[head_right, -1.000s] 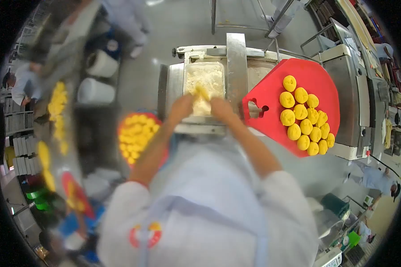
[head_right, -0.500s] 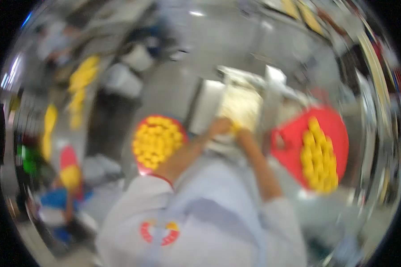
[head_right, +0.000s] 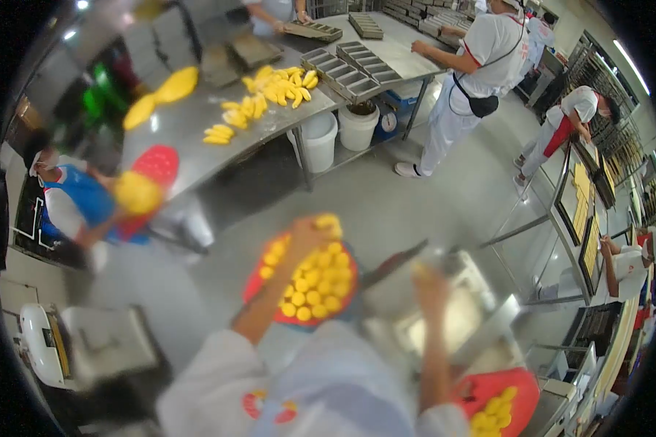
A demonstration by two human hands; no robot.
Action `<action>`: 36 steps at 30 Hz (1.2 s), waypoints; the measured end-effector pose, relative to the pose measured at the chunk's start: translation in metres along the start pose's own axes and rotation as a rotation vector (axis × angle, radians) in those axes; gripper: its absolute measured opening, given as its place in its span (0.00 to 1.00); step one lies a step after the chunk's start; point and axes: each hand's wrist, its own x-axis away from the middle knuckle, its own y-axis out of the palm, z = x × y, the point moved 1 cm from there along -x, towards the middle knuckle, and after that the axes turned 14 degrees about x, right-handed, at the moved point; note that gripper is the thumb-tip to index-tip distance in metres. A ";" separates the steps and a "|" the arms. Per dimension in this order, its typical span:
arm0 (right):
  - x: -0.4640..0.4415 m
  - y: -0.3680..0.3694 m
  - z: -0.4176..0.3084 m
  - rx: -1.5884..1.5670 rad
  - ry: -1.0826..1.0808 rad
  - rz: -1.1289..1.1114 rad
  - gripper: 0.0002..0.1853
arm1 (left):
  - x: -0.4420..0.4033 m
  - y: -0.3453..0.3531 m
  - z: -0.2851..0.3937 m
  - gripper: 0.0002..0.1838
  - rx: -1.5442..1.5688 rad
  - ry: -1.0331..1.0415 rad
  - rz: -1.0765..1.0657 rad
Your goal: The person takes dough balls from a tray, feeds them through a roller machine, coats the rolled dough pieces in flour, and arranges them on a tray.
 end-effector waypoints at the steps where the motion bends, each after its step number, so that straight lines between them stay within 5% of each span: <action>1: -0.049 0.009 -0.078 -0.173 -0.034 -0.013 0.19 | -0.031 -0.017 0.029 0.14 -0.163 0.183 0.094; 3: -0.133 0.042 -0.183 -0.143 -0.296 0.011 0.27 | -0.056 -0.022 0.142 0.23 -0.157 0.318 0.139; 5: -0.171 0.049 -0.277 0.093 -0.226 -0.086 0.33 | -0.082 -0.039 0.199 0.40 -0.045 0.120 0.295; 8: -0.181 0.053 -0.305 0.091 -0.308 -0.037 0.32 | -0.076 -0.081 0.203 0.43 -0.002 0.054 0.439; 10: -0.133 0.030 -0.299 -0.127 -0.293 -0.157 0.30 | -0.047 -0.094 0.165 0.39 -0.058 0.034 0.449; 11: -0.107 0.027 -0.271 -0.061 -0.450 -0.040 0.28 | -0.027 -0.100 0.127 0.31 -0.022 0.023 0.406; 15: 0.057 0.031 -0.056 -0.160 -0.057 -0.230 0.23 | 0.065 -0.122 -0.121 0.18 -0.042 -0.305 0.199; 16: 0.119 0.021 -0.008 0.050 0.003 -0.115 0.20 | 0.094 -0.106 -0.162 0.15 0.038 -0.430 0.105; 18: 0.248 -0.015 0.059 -0.352 0.423 -0.042 0.18 | 0.165 -0.001 -0.103 0.14 0.357 -0.697 -0.093; 20: 0.364 -0.049 0.107 -0.209 0.485 0.103 0.20 | 0.189 0.070 -0.105 0.12 -0.009 -0.697 -0.264; 22: 0.448 -0.098 0.087 -0.176 0.613 0.303 0.22 | 0.172 0.111 -0.150 0.11 -0.065 -0.407 -0.712; 23: 0.473 -0.116 0.067 -0.191 0.671 0.441 0.20 | 0.152 0.134 -0.154 0.11 -0.143 -0.459 -0.845; 29: 0.569 -0.155 -0.004 -0.510 0.725 1.039 0.17 | 0.240 0.354 -0.027 0.16 -0.380 -0.036 -1.005; 32: 0.613 -0.150 0.013 -0.418 0.820 0.937 0.16 | 0.308 0.435 -0.061 0.16 -0.271 -0.056 -1.209; 36: 0.651 -0.213 0.050 -0.005 0.980 0.989 0.16 | 0.403 0.530 -0.089 0.23 -0.430 0.260 -1.274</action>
